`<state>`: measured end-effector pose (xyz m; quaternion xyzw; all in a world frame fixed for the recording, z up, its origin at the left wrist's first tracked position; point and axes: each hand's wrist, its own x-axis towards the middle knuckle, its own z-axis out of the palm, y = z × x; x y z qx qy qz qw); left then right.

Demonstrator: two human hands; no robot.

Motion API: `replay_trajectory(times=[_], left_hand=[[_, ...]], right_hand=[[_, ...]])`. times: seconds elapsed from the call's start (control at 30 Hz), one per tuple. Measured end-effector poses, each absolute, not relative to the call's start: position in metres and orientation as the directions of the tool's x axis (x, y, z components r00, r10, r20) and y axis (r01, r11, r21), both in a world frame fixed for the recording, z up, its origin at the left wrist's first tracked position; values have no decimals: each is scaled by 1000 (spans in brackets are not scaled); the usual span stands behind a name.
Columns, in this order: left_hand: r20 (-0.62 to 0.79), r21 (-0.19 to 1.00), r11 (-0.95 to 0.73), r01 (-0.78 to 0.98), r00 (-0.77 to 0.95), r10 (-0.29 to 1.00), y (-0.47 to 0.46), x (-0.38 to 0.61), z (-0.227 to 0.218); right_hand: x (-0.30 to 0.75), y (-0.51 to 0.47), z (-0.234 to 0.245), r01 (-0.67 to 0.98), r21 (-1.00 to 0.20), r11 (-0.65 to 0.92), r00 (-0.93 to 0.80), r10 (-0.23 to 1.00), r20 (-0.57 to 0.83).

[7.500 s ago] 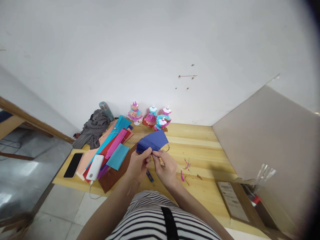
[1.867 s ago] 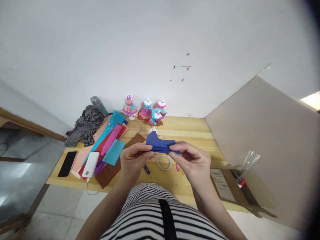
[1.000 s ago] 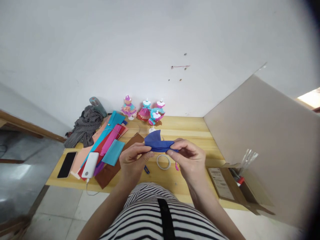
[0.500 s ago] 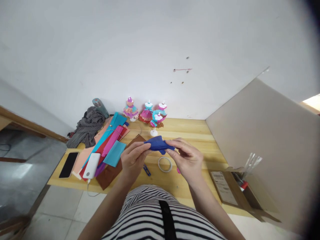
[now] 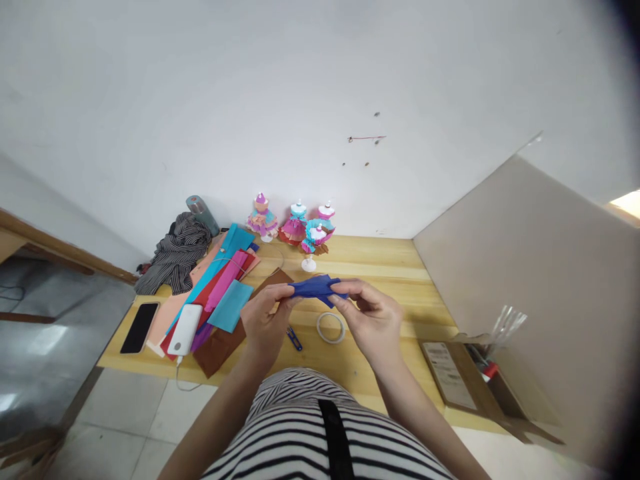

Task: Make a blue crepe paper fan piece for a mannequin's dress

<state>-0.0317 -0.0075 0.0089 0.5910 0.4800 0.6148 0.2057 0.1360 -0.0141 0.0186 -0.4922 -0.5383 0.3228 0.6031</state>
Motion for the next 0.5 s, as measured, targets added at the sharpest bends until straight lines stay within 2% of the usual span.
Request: replay_trajectory(times=[0.13,0.27,0.5], left_hand=[[380,924,-347,160,-292,878,-11,-25,10],[275,953,-300,-29,-325,905,-13,-19,16],[307,935,-348,-66,-341,889,-16,-17,22]], right_hand=[[135,-13,20,32,-958,285,262,923,283],[136,-11,23,-14,-960,280,253,930,268],[139,-11,26,-119,-937,328,212,931,299]])
